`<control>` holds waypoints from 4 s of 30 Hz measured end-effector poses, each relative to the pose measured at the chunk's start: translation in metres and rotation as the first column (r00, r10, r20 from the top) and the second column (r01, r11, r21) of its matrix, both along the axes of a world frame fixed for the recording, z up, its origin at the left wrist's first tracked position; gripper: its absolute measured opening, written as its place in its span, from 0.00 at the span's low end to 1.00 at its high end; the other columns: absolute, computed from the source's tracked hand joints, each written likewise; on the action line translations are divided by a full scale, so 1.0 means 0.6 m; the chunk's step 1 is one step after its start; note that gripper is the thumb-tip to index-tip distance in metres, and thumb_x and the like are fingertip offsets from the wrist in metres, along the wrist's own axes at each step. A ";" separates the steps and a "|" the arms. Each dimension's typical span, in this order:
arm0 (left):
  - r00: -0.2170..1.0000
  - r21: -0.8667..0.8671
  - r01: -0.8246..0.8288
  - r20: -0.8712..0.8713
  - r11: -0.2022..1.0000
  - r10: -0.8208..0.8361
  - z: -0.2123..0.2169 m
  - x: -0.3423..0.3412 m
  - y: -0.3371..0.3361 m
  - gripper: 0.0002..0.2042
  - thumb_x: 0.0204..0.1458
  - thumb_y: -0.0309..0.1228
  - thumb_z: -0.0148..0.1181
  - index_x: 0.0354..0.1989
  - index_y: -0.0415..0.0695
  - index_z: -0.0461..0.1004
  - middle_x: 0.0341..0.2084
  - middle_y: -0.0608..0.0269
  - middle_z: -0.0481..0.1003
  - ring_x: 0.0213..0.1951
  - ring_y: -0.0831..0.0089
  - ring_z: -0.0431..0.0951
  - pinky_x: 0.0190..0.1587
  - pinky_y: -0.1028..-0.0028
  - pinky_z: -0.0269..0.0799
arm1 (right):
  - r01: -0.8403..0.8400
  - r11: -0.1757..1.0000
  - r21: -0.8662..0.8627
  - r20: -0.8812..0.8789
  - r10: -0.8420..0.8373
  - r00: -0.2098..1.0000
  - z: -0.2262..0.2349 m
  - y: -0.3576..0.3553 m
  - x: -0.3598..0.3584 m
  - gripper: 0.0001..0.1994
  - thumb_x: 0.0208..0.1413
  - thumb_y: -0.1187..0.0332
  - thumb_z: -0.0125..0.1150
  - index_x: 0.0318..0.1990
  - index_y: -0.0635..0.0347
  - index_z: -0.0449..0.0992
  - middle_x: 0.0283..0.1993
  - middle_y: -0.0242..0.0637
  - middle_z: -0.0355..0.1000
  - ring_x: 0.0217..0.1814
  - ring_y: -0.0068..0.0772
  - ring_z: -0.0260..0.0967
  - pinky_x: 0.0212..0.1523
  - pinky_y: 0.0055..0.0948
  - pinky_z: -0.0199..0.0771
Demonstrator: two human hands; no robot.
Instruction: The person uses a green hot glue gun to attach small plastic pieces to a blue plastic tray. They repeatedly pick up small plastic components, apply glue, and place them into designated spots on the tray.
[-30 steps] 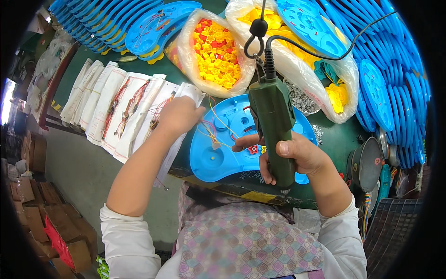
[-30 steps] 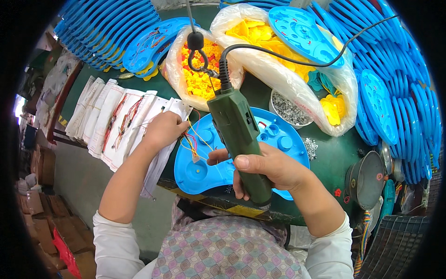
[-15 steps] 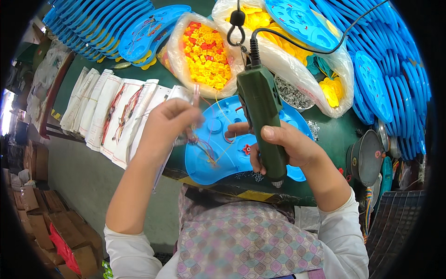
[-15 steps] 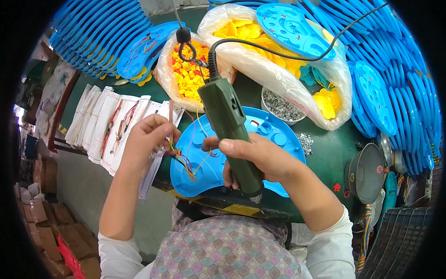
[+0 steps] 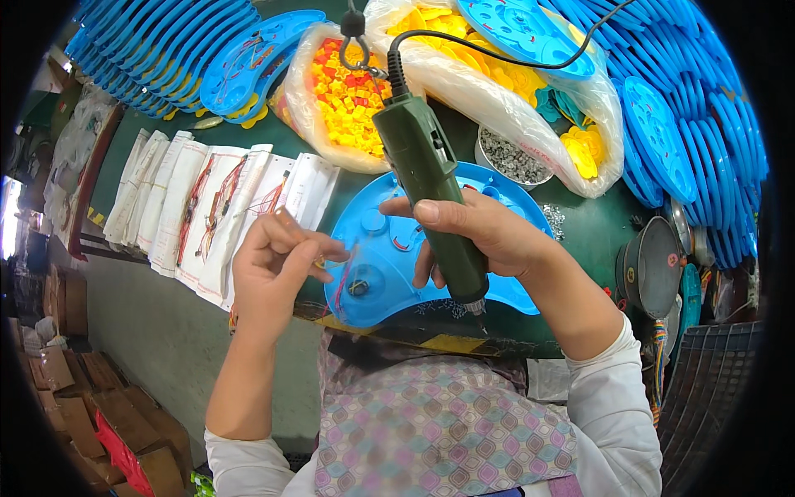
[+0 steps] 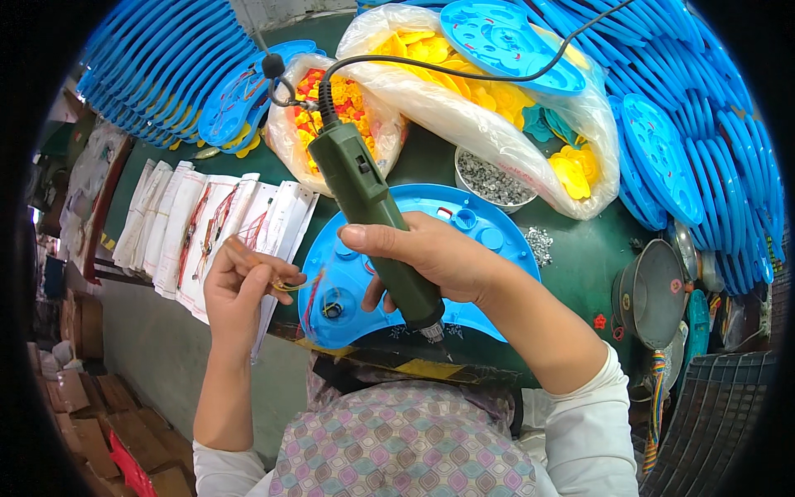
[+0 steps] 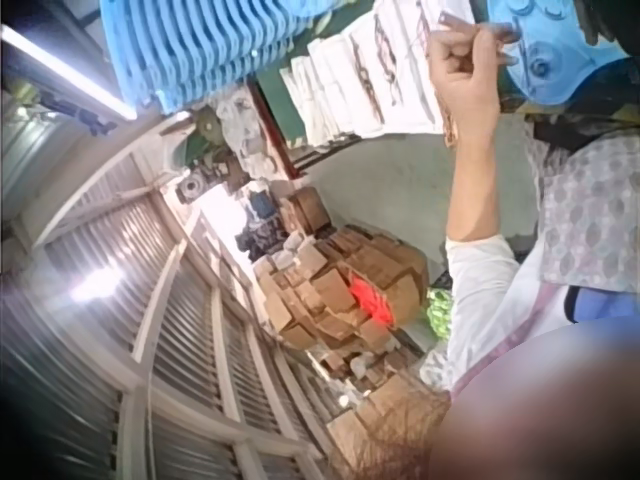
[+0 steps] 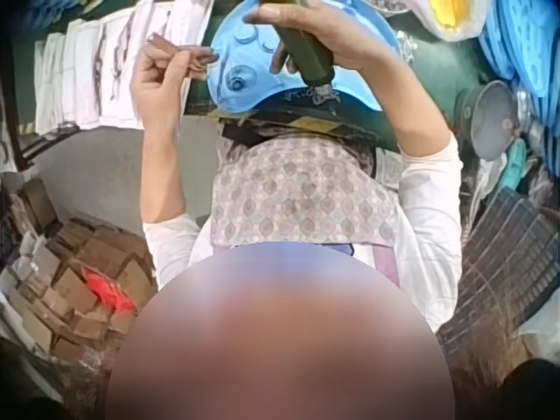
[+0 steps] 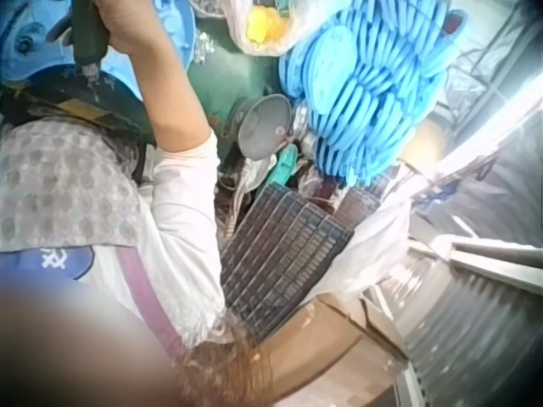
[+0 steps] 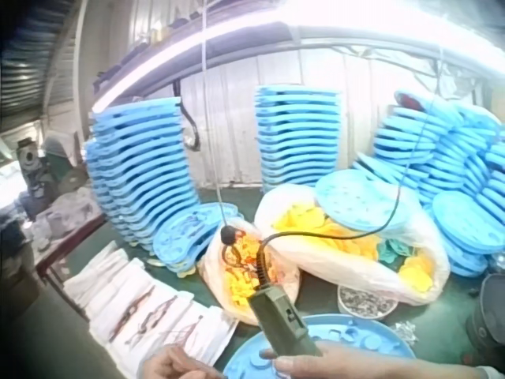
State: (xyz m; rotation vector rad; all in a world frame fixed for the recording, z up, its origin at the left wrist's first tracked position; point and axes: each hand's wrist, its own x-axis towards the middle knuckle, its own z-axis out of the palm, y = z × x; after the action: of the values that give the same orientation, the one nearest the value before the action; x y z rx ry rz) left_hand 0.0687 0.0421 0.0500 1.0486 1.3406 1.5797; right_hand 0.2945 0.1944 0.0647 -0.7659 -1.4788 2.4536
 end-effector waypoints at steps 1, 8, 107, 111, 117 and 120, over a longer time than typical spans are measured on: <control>0.999 0.034 -0.001 0.041 0.999 0.000 0.001 0.003 0.001 0.11 0.59 0.17 0.63 0.30 0.40 0.65 0.32 0.54 0.78 0.37 0.64 0.85 0.37 0.73 0.84 | 0.000 1.000 0.009 0.000 0.000 1.000 0.001 0.000 0.002 0.34 0.55 0.41 0.71 0.51 0.67 0.71 0.38 0.43 0.71 0.33 0.41 0.82 0.26 0.32 0.81; 0.725 -0.150 0.219 -0.636 0.964 -0.263 -0.014 0.049 0.022 0.11 0.51 0.23 0.73 0.41 0.40 0.78 0.31 0.56 0.80 0.32 0.66 0.83 0.39 0.69 0.80 | 0.081 0.988 0.134 0.039 -0.087 0.995 0.015 0.008 0.034 0.39 0.60 0.45 0.64 0.67 0.71 0.65 0.60 0.53 0.71 0.33 0.38 0.82 0.28 0.30 0.81; 0.450 -0.060 0.293 -0.872 0.954 -0.193 -0.134 0.152 0.089 0.04 0.52 0.24 0.64 0.35 0.42 0.77 0.33 0.57 0.71 0.38 0.57 0.74 0.42 0.61 0.73 | 0.704 0.620 0.346 -0.369 -0.600 0.710 -0.051 -0.092 0.097 0.59 0.38 0.19 0.62 0.64 0.63 0.61 0.36 0.41 0.73 0.38 0.38 0.76 0.45 0.41 0.80; 0.463 -0.049 0.307 -0.865 0.951 -0.194 -0.134 0.150 0.091 0.04 0.51 0.24 0.64 0.35 0.42 0.77 0.33 0.57 0.71 0.38 0.56 0.73 0.42 0.61 0.72 | 0.656 0.681 0.325 -0.365 -0.549 0.751 -0.060 -0.085 0.090 0.57 0.37 0.21 0.66 0.63 0.63 0.61 0.37 0.40 0.73 0.39 0.37 0.76 0.47 0.40 0.80; 0.481 -0.040 0.328 -0.853 0.944 -0.203 -0.136 0.145 0.092 0.04 0.51 0.24 0.62 0.35 0.42 0.77 0.33 0.57 0.71 0.39 0.56 0.73 0.43 0.61 0.72 | 0.545 0.730 0.412 -0.361 -0.418 0.833 -0.069 -0.063 0.085 0.53 0.35 0.25 0.71 0.57 0.64 0.65 0.38 0.40 0.75 0.42 0.33 0.77 0.48 0.35 0.80; 0.471 -0.064 0.331 -0.853 0.942 -0.224 -0.143 0.143 0.093 0.04 0.51 0.24 0.61 0.35 0.42 0.77 0.33 0.56 0.70 0.40 0.55 0.73 0.42 0.60 0.72 | 0.439 0.792 0.424 -0.338 -0.311 0.888 -0.080 -0.048 0.087 0.53 0.34 0.25 0.72 0.55 0.66 0.66 0.39 0.40 0.77 0.44 0.33 0.78 0.48 0.32 0.80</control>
State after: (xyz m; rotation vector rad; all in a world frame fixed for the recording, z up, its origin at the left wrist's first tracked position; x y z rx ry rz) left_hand 0.1547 0.0980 -0.0359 2.1891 1.5601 0.8467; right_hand 0.3467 0.1658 0.0166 -0.5490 -1.5660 1.6962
